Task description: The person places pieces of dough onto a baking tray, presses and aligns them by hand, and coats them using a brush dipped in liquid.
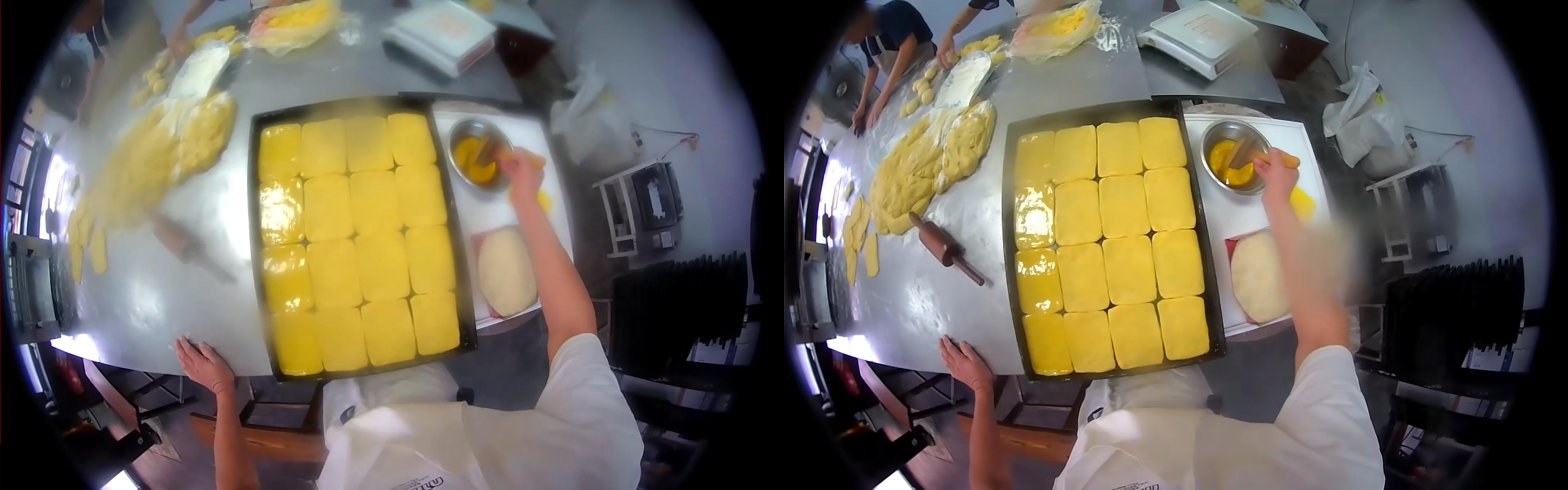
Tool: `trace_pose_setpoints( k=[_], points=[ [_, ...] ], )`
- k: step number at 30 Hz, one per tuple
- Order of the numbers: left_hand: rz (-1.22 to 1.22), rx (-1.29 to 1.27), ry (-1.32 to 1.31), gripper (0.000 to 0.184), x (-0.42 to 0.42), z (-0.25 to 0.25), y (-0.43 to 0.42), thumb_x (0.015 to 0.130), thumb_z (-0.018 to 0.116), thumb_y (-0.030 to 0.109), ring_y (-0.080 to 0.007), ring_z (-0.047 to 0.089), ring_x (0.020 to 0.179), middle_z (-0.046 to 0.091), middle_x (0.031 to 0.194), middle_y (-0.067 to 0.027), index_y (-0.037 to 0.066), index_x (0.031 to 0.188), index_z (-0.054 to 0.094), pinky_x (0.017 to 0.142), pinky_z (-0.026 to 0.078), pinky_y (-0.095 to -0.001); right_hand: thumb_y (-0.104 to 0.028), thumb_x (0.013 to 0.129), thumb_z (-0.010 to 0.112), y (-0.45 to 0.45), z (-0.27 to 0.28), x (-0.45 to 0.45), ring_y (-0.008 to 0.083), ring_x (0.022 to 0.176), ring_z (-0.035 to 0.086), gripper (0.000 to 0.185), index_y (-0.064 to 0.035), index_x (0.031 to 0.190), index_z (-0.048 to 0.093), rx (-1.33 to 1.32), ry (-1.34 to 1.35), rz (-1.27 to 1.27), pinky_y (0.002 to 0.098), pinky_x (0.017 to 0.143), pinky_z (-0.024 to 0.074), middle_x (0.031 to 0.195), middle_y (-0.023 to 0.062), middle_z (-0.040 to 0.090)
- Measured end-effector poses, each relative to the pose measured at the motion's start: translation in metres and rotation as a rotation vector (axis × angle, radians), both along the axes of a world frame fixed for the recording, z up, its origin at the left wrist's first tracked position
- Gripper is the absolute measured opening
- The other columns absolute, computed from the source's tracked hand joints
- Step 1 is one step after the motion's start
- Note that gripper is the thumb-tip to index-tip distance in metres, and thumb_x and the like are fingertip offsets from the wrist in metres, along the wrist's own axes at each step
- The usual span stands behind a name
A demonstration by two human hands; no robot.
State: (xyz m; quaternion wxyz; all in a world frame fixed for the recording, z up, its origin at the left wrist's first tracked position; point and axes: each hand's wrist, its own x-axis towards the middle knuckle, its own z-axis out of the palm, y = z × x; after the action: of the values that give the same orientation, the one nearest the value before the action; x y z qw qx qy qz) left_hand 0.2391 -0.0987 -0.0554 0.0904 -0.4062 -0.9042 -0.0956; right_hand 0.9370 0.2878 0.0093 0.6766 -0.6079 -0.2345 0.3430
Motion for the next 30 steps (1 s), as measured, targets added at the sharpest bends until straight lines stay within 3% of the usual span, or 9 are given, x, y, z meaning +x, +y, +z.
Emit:
trace_pose_setpoints(
  k=[8, 11, 17, 20, 22, 23, 26, 28, 30],
  points=[
    [-0.047, -0.068, 0.068, 0.053, 0.011, 0.009, 0.005, 0.105, 0.046, 0.021, -0.0435, 0.039, 0.148, 0.046, 0.156, -0.0301, -0.013, 0.145, 0.049, 0.125, 0.028, -0.0502, -0.017, 0.096, 0.073, 0.026, -0.066, 0.058, 0.0225, 0.072, 0.074, 0.03, 0.004, 0.116, 0.062, -0.084, 0.0, 0.153, 0.0314, 0.066, 0.0646, 0.094, 0.0159, 0.071],
    [-0.014, -0.033, 0.07, 0.051, 0.012, 0.003, 0.004, 0.107, 0.046, 0.025, -0.0431, 0.043, 0.144, 0.047, 0.155, -0.0267, -0.003, 0.149, 0.049, 0.121, 0.033, -0.0485, -0.015, 0.096, 0.074, 0.017, -0.037, 0.065, 0.0251, 0.079, 0.074, 0.032, 0.0042, 0.119, 0.063, -0.018, 0.11, 0.122, 0.0341, 0.074, 0.065, 0.1, 0.0173, 0.07],
    [0.028, -0.14, 0.143, 0.053, 0.025, 0.004, 0.011, 0.106, 0.042, 0.027, -0.0445, 0.046, 0.141, 0.05, 0.151, -0.0306, -0.007, 0.145, 0.053, 0.12, 0.034, -0.0478, -0.014, 0.097, 0.073, 0.011, -0.046, 0.093, 0.0308, 0.096, 0.071, 0.035, 0.0043, 0.123, 0.06, 0.016, 0.243, 0.191, 0.042, 0.091, 0.0619, 0.106, 0.0182, 0.066],
    [0.099, -0.187, 0.219, 0.052, 0.035, 0.004, 0.017, 0.104, 0.043, 0.026, -0.0453, 0.049, 0.138, 0.053, 0.148, -0.0311, -0.008, 0.142, 0.054, 0.118, 0.037, -0.0485, -0.018, 0.106, 0.059, 0.004, -0.019, 0.101, 0.03, 0.115, 0.062, 0.039, 0.0037, 0.138, 0.053, 0.032, 0.278, 0.251, 0.0416, 0.108, 0.0543, 0.119, 0.0191, 0.059],
    [-0.044, 0.032, 0.408, 0.017, 0.041, 0.005, 0.022, 0.092, 0.055, 0.01, -0.046, 0.06, 0.118, 0.066, 0.121, -0.0272, -0.002, 0.092, 0.068, 0.101, 0.049, -0.0539, -0.018, 0.109, 0.052, -0.007, 0.012, 0.084, 0.0284, 0.119, 0.06, 0.038, 0.0036, 0.14, 0.053, 0.031, 0.227, 0.356, 0.0386, 0.111, 0.0523, 0.122, 0.0197, 0.058],
    [0.069, 0.182, 0.273, 0.014, 0.042, 0.004, 0.029, 0.091, 0.054, 0.009, -0.0463, 0.059, 0.107, 0.063, 0.108, -0.0247, -0.002, 0.085, 0.063, 0.092, 0.05, -0.0554, -0.016, 0.107, 0.055, -0.014, 0.033, 0.067, 0.0255, 0.111, 0.065, 0.034, 0.0036, 0.135, 0.057, 0.033, 0.278, 0.405, 0.0359, 0.107, 0.0548, 0.115, 0.0172, 0.063],
    [-0.095, 0.142, 0.483, 0.015, 0.042, 0.007, 0.028, 0.091, 0.055, 0.01, -0.0456, 0.058, 0.103, 0.06, 0.106, -0.0239, -0.001, 0.082, 0.06, 0.086, 0.049, -0.0565, -0.015, 0.105, 0.06, -0.035, 0.057, 0.01, 0.0234, 0.098, 0.07, 0.029, 0.002, 0.129, 0.062, -0.013, 0.388, 0.641, 0.0356, 0.097, 0.0593, 0.108, 0.0145, 0.068],
    [-0.028, 0.139, 0.407, 0.014, 0.042, 0.005, 0.027, 0.09, 0.056, 0.01, -0.0454, 0.058, 0.103, 0.06, 0.109, -0.0244, -0.001, 0.084, 0.06, 0.086, 0.049, -0.056, -0.015, 0.103, 0.066, -0.061, 0.068, -0.055, 0.0228, 0.085, 0.074, 0.026, 0.0008, 0.123, 0.066, -0.116, 0.481, 0.781, 0.0352, 0.085, 0.0626, 0.103, 0.0128, 0.072],
    [-0.056, 0.101, 0.442, 0.015, 0.043, 0.009, 0.025, 0.092, 0.055, 0.011, -0.0455, 0.058, 0.105, 0.061, 0.111, -0.0249, -0.002, 0.088, 0.06, 0.089, 0.049, -0.0554, -0.017, 0.101, 0.069, -0.072, 0.032, -0.101, 0.0227, 0.084, 0.075, 0.027, 0.0005, 0.122, 0.066, -0.223, 0.42, 1.007, 0.0356, 0.079, 0.0633, 0.106, 0.013, 0.073]
  ],
)
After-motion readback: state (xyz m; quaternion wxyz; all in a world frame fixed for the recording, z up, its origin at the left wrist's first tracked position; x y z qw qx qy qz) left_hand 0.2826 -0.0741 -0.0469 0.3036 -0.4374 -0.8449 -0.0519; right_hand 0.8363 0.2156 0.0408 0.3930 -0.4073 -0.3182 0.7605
